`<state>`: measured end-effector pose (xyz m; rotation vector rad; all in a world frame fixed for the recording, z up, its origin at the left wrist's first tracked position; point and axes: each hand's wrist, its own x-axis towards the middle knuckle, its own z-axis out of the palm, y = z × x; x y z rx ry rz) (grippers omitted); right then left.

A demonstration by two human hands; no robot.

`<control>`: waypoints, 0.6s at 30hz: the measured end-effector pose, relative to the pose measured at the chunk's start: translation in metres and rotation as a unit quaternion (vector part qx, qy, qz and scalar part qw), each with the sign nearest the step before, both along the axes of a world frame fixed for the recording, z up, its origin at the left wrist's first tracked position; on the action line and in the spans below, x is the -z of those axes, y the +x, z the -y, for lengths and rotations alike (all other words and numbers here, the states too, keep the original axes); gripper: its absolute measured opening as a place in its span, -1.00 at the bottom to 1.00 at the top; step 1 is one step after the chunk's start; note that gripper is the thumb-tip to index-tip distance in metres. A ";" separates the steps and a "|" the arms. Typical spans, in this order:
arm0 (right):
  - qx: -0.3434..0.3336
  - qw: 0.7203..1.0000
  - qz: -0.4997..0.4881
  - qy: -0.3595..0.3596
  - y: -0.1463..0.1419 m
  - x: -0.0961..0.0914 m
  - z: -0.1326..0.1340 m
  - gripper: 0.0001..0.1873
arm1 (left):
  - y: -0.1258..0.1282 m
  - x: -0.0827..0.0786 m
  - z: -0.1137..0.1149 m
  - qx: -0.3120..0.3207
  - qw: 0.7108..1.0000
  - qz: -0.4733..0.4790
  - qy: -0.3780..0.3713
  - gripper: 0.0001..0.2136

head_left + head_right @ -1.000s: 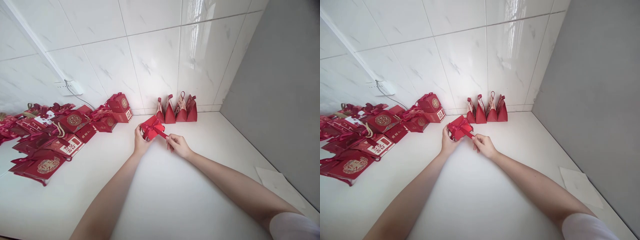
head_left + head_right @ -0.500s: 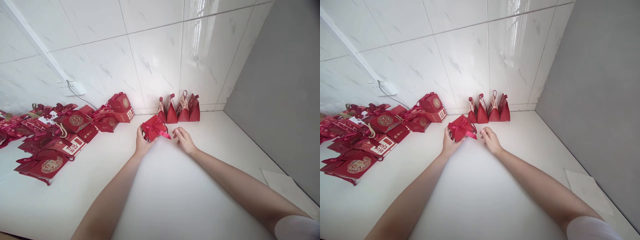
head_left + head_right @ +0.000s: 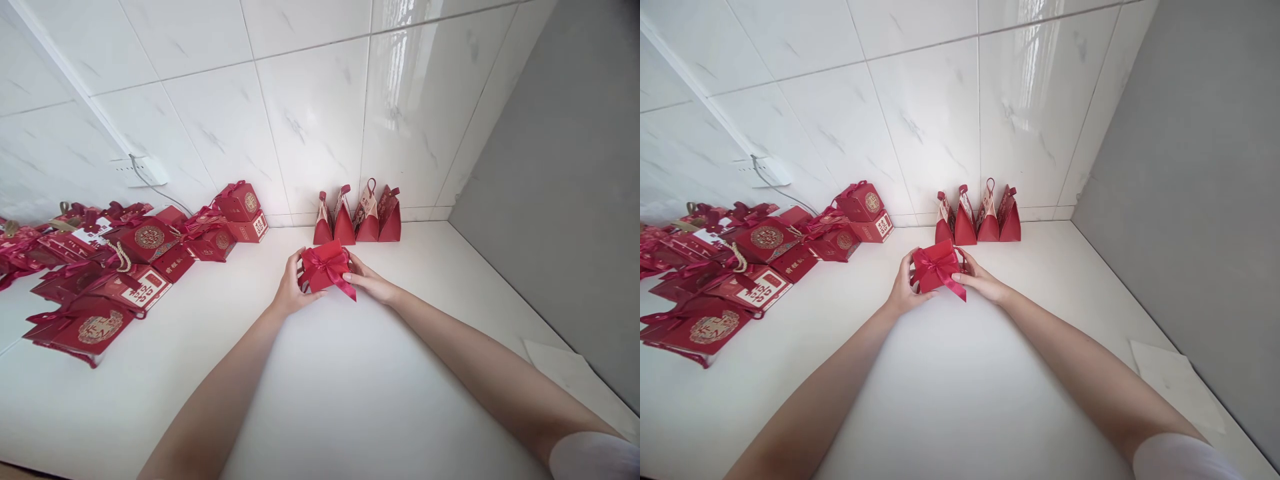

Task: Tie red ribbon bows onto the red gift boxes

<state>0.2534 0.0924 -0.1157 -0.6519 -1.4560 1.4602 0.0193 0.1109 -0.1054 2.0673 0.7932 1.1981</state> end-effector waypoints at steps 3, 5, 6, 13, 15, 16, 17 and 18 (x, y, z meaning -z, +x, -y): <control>0.021 0.998 -0.007 -0.054 0.001 0.003 -0.004 -0.19 | -0.004 0.000 -0.009 0.015 0.996 0.080 -0.042 -0.21; 0.032 0.997 -0.006 -0.066 0.001 0.004 -0.005 -0.22 | -0.005 -0.007 -0.013 -0.018 0.988 0.123 -0.093 -0.36; 0.029 0.997 -0.004 -0.065 0.000 0.004 -0.006 -0.22 | -0.006 -0.012 -0.014 -0.032 0.986 0.123 -0.107 -0.42; -0.004 0.999 0.017 0.033 -0.003 -0.002 -0.003 -0.30 | -0.012 -0.083 0.001 -0.018 0.990 -0.137 0.040 -0.64; -0.006 0.998 0.029 0.056 -0.004 -0.001 -0.002 -0.26 | -0.012 -0.104 0.013 -0.011 0.972 -0.223 0.068 -0.75; -0.008 0.997 0.031 0.063 -0.005 0.000 -0.001 -0.22 | -0.013 -0.114 0.018 -0.005 0.962 -0.262 0.071 -0.81; -0.013 0.997 0.033 0.068 -0.006 0.001 0.000 -0.17 | -0.013 -0.122 0.024 0.000 0.952 -0.298 0.071 -0.85; -0.017 0.997 0.034 0.072 -0.008 0.002 0.001 -0.14 | -0.013 -0.129 0.028 0.001 0.942 -0.328 0.069 -0.88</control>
